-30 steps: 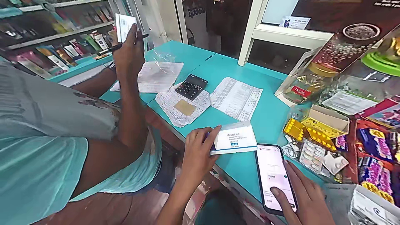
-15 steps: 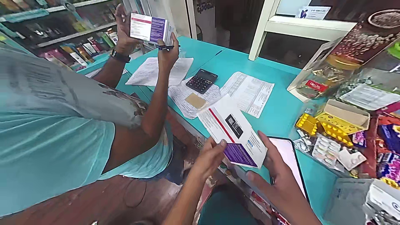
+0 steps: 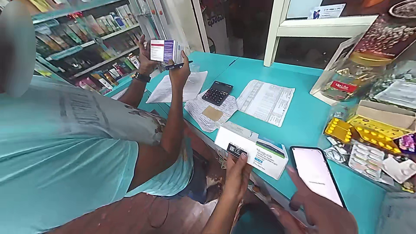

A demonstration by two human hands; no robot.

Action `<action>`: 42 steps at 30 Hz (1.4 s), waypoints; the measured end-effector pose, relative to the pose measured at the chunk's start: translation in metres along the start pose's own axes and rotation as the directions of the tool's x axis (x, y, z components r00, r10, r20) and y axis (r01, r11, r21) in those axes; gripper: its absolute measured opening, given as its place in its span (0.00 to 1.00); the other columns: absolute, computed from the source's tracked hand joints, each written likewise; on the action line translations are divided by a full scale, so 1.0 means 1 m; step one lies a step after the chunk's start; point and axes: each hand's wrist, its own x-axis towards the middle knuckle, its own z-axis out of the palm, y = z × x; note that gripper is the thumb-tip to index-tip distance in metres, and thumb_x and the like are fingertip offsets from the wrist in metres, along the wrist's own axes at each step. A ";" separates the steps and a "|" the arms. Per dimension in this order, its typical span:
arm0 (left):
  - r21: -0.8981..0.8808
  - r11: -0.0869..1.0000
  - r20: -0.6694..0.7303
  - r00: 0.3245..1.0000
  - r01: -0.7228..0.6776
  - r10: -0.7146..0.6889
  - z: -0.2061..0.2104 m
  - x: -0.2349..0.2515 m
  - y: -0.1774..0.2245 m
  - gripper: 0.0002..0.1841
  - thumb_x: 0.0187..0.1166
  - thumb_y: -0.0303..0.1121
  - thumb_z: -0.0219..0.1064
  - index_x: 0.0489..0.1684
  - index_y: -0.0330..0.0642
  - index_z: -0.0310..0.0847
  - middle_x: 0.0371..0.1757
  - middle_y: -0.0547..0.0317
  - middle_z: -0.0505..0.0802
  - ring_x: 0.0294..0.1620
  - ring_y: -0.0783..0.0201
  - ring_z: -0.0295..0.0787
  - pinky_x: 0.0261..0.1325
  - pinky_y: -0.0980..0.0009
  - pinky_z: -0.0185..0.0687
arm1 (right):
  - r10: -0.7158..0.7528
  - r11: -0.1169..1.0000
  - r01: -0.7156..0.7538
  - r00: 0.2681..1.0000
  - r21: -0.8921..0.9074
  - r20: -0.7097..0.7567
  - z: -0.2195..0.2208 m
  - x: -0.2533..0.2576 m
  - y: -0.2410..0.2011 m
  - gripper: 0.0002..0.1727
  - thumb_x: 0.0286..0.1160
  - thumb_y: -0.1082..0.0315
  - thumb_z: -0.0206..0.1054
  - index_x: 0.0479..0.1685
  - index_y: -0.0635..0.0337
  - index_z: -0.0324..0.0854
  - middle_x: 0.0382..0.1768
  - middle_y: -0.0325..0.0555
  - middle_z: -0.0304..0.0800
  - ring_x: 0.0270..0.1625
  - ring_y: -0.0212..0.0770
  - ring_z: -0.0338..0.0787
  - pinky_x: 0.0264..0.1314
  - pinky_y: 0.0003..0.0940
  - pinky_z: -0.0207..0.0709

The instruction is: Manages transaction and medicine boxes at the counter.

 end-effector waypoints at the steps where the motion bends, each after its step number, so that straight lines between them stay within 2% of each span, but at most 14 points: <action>1: -0.008 1.000 -0.013 1.000 -0.021 0.021 0.001 -0.002 -0.004 0.40 0.66 0.36 0.81 0.71 0.43 0.52 0.53 0.57 0.91 0.51 0.65 0.94 0.58 0.66 0.91 | 0.041 0.998 -0.034 0.989 -0.052 0.143 0.001 0.000 -0.004 0.42 0.77 0.40 0.67 0.80 0.67 0.74 0.15 0.47 0.84 0.14 0.45 0.79 0.17 0.39 0.71; 4: 0.032 0.997 -0.042 0.996 -0.071 0.073 0.006 -0.002 -0.011 0.46 0.61 0.37 0.83 0.73 0.42 0.48 0.55 0.57 0.88 0.52 0.66 0.93 0.59 0.66 0.90 | 0.140 0.970 -0.074 0.948 -0.231 0.284 0.015 -0.004 0.001 0.47 0.79 0.33 0.56 0.85 0.65 0.69 0.10 0.44 0.78 0.09 0.48 0.77 0.11 0.43 0.66; 11: 0.005 0.994 -0.024 0.994 -0.106 0.106 0.008 -0.002 -0.014 0.44 0.65 0.37 0.82 0.73 0.42 0.48 0.55 0.57 0.88 0.53 0.66 0.93 0.60 0.65 0.90 | 0.016 0.989 -0.003 0.996 -0.148 0.091 0.024 -0.013 0.013 0.44 0.82 0.35 0.55 0.83 0.65 0.71 0.09 0.41 0.74 0.10 0.41 0.73 0.11 0.34 0.64; 13: -0.088 0.993 -0.013 0.997 -0.080 0.079 0.007 -0.001 -0.014 0.37 0.71 0.44 0.78 0.70 0.41 0.55 0.54 0.54 0.91 0.53 0.62 0.94 0.61 0.63 0.90 | -0.042 0.996 0.041 0.999 -0.082 -0.022 0.022 -0.014 0.013 0.39 0.85 0.35 0.52 0.82 0.59 0.70 0.12 0.41 0.71 0.13 0.39 0.72 0.16 0.29 0.64; 15: -0.209 0.978 -0.036 0.999 -0.015 0.008 0.010 -0.002 -0.014 0.33 0.70 0.53 0.76 0.65 0.41 0.70 0.51 0.52 0.95 0.52 0.59 0.96 0.58 0.62 0.92 | -0.078 0.994 0.074 0.996 -0.078 -0.046 0.020 -0.016 0.012 0.36 0.87 0.36 0.50 0.80 0.54 0.71 0.13 0.40 0.70 0.16 0.38 0.72 0.19 0.28 0.65; 19: -0.389 0.901 -0.006 0.977 0.194 -0.213 0.023 -0.002 -0.007 0.32 0.82 0.66 0.52 0.56 0.45 0.80 0.49 0.48 0.96 0.48 0.56 0.97 0.47 0.62 0.94 | -0.100 0.986 0.104 0.994 -0.134 0.032 0.032 -0.014 0.012 0.39 0.84 0.34 0.49 0.78 0.55 0.79 0.10 0.41 0.73 0.12 0.41 0.73 0.15 0.33 0.65; 24: -0.482 0.816 0.054 0.941 0.318 -0.335 0.021 -0.004 -0.012 0.36 0.81 0.71 0.45 0.53 0.48 0.83 0.48 0.50 0.96 0.47 0.57 0.98 0.44 0.65 0.94 | -0.130 0.985 0.132 0.991 -0.113 0.026 0.036 -0.013 0.007 0.38 0.85 0.33 0.46 0.78 0.50 0.79 0.11 0.41 0.70 0.13 0.41 0.72 0.16 0.30 0.63; 27: -0.504 0.807 0.067 0.946 0.307 -0.319 0.020 -0.003 -0.012 0.36 0.78 0.72 0.49 0.53 0.47 0.85 0.48 0.48 0.96 0.47 0.56 0.98 0.43 0.63 0.95 | -0.127 0.986 0.128 0.992 -0.107 0.021 0.036 -0.015 0.008 0.37 0.85 0.33 0.47 0.77 0.48 0.80 0.11 0.41 0.70 0.13 0.41 0.72 0.16 0.31 0.64; 31: -0.445 0.862 0.113 0.970 0.243 -0.215 0.013 -0.002 -0.014 0.31 0.64 0.63 0.75 0.54 0.46 0.86 0.50 0.48 0.96 0.51 0.54 0.96 0.53 0.58 0.93 | -0.025 0.989 0.032 0.999 0.144 -0.046 0.034 -0.025 0.016 0.35 0.85 0.40 0.58 0.82 0.53 0.70 0.21 0.40 0.82 0.19 0.34 0.79 0.23 0.25 0.73; 34: -0.309 0.948 0.102 0.993 0.081 -0.051 0.011 -0.006 -0.014 0.29 0.52 0.54 0.85 0.50 0.47 0.89 0.46 0.56 0.97 0.50 0.62 0.97 0.57 0.62 0.92 | 0.218 0.811 -0.191 0.976 0.554 0.017 0.025 -0.028 0.023 0.44 0.84 0.46 0.62 0.95 0.38 0.39 0.55 0.29 0.88 0.39 0.22 0.89 0.37 0.18 0.84; 37: -0.234 0.972 0.239 0.967 -0.032 0.089 -0.001 -0.011 -0.014 0.21 0.62 0.47 0.82 0.52 0.51 0.90 0.49 0.61 0.98 0.53 0.67 0.96 0.61 0.66 0.90 | 0.386 0.406 -0.450 0.873 0.796 0.297 0.016 -0.022 0.022 0.57 0.81 0.36 0.58 0.93 0.58 0.23 0.69 0.40 0.81 0.55 0.43 0.95 0.38 0.44 0.96; 39: -0.230 0.971 0.375 0.915 -0.066 0.151 -0.011 -0.004 -0.014 0.19 0.70 0.41 0.77 0.60 0.52 0.88 0.55 0.62 0.97 0.59 0.67 0.94 0.66 0.66 0.87 | 0.426 0.178 -0.529 0.802 0.830 0.419 0.009 -0.016 0.019 0.58 0.75 0.31 0.60 0.92 0.58 0.32 0.75 0.46 0.80 0.63 0.49 0.93 0.41 0.51 0.95; 40: -0.227 0.971 0.421 0.892 -0.074 0.166 -0.011 0.000 -0.013 0.19 0.73 0.38 0.75 0.63 0.51 0.88 0.57 0.61 0.96 0.61 0.67 0.93 0.68 0.67 0.86 | 0.445 0.174 -0.518 0.800 0.838 0.402 0.008 -0.015 0.019 0.53 0.77 0.37 0.64 0.91 0.58 0.39 0.75 0.45 0.80 0.62 0.47 0.93 0.42 0.48 0.96; 42: -0.182 0.981 0.450 0.881 -0.069 0.145 -0.012 0.005 -0.007 0.19 0.75 0.33 0.72 0.65 0.48 0.88 0.59 0.59 0.96 0.61 0.67 0.93 0.69 0.68 0.85 | 0.488 0.299 -0.458 0.827 0.837 0.278 0.011 -0.013 0.019 0.45 0.78 0.54 0.71 0.88 0.62 0.49 0.72 0.43 0.81 0.57 0.39 0.95 0.45 0.36 0.96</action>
